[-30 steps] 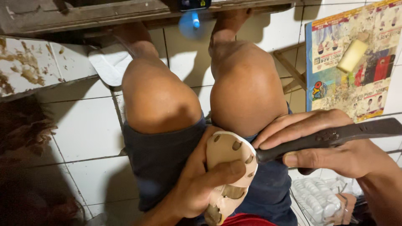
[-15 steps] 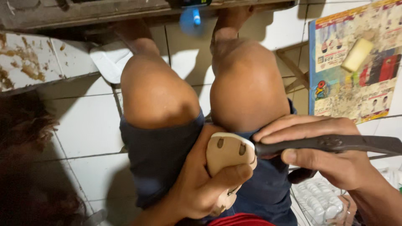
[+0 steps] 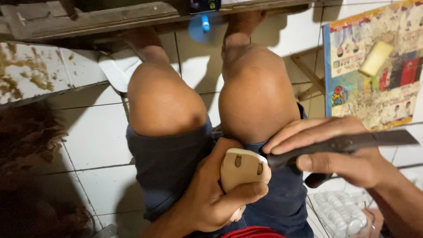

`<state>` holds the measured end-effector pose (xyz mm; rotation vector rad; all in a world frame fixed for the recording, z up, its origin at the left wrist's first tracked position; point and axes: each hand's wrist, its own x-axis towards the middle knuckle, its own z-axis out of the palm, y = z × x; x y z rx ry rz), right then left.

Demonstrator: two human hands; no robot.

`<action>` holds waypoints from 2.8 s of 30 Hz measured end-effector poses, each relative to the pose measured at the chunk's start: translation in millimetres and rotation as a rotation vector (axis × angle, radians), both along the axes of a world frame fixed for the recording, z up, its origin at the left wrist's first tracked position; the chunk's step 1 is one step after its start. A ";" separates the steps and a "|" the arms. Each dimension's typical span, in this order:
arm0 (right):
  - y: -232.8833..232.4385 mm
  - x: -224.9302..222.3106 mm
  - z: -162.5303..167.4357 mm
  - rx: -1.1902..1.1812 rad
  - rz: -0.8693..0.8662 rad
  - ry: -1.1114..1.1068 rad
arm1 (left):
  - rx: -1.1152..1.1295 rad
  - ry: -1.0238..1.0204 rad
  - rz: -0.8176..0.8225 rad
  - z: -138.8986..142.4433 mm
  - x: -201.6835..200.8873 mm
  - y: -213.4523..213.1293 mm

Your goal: The person sits on the floor and assembles a sandal: they hold the strap upper over a lit gas burner to heat it, then press it onto a white sole and squeeze the parts together by hand. They use a curved blade to trim and press the edge of the sole, turning the sandal to work around it, and set the finished sandal aside.

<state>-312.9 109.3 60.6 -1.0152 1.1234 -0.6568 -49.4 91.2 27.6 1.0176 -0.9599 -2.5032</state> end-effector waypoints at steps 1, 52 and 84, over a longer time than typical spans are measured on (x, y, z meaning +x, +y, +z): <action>-3.0 -2.8 -0.5 0.050 0.007 -0.014 | -0.084 -0.035 -0.055 -0.2 -0.5 -1.8; 80.4 109.2 3.7 -0.336 -0.789 0.132 | -0.120 0.108 1.212 2.2 -65.4 5.1; 62.7 46.7 3.4 -0.072 -0.375 0.226 | -0.359 -0.184 0.464 -30.8 -24.7 13.3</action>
